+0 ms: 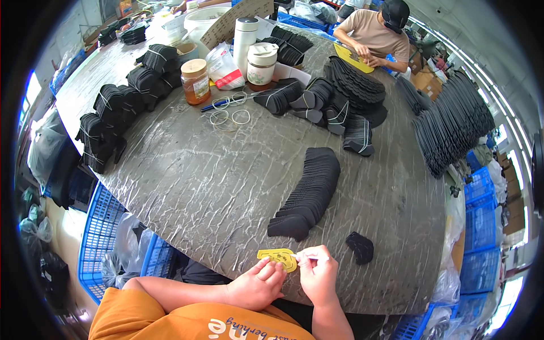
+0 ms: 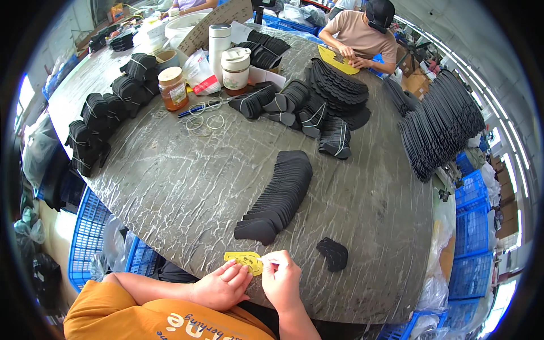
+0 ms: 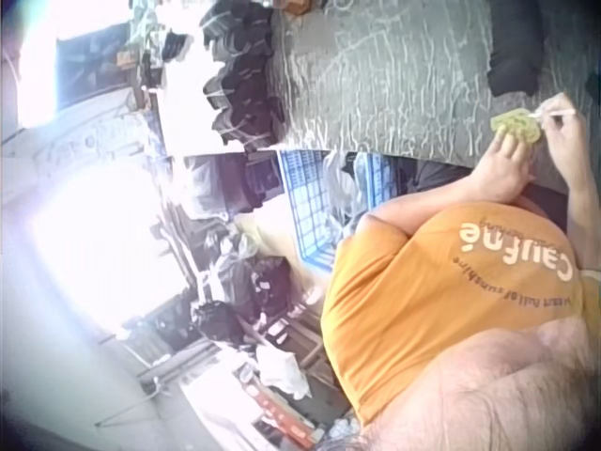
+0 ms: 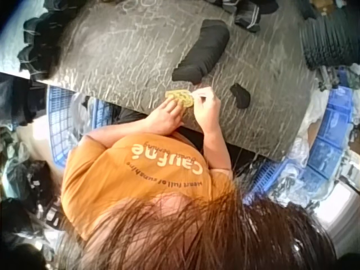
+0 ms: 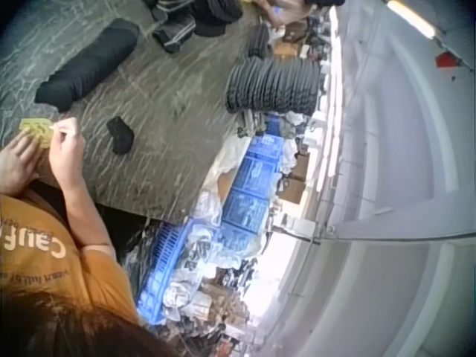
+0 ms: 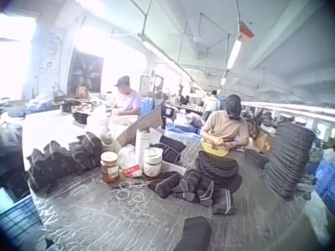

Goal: The person removes a rubber band from a bundle of fabric pieces and spreads them out on the table. The person then marks each fabric piece using a template and a pen.

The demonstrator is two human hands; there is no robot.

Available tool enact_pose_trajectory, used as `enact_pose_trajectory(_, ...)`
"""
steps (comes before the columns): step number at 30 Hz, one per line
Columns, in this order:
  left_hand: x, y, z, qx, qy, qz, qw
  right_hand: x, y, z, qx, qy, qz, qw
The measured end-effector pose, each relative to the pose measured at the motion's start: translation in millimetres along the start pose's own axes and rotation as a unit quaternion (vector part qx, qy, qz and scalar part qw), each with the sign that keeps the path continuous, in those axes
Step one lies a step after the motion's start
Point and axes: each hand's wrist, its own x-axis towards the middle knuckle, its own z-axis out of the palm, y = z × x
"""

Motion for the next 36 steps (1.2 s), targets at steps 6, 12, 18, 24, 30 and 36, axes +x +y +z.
enact_pose_trajectory(6,-0.7,-0.2,-3.2,-0.005,-0.006,-0.008,1.000,-11.1,-3.4,-0.8,-0.027,0.012,-0.005,1.000)
enact_pose_trajectory(12,0.4,0.2,-2.7,-0.010,-0.002,-0.006,1.000,-28.9,3.9,-3.4,-0.037,0.030,-0.015,0.999)
enact_pose_trajectory(18,1.5,-0.6,-3.7,-0.003,-0.008,-0.005,1.000,-35.6,-3.9,-1.2,-0.084,0.020,-0.077,0.993)
enact_pose_trajectory(24,4.8,-4.9,-8.8,-0.001,0.006,-0.002,1.000,-37.3,-11.7,4.8,-0.115,0.007,-0.102,0.988)
enact_pose_trajectory(30,21.2,-42.4,-27.5,-0.066,0.017,-0.179,0.981,-38.3,-12.3,7.2,-0.090,0.021,-0.087,0.992)
enact_pose_trajectory(36,5.7,-51.9,-13.8,-0.181,0.093,-0.159,0.966,-19.2,-12.4,-10.8,0.038,0.023,0.030,0.999)
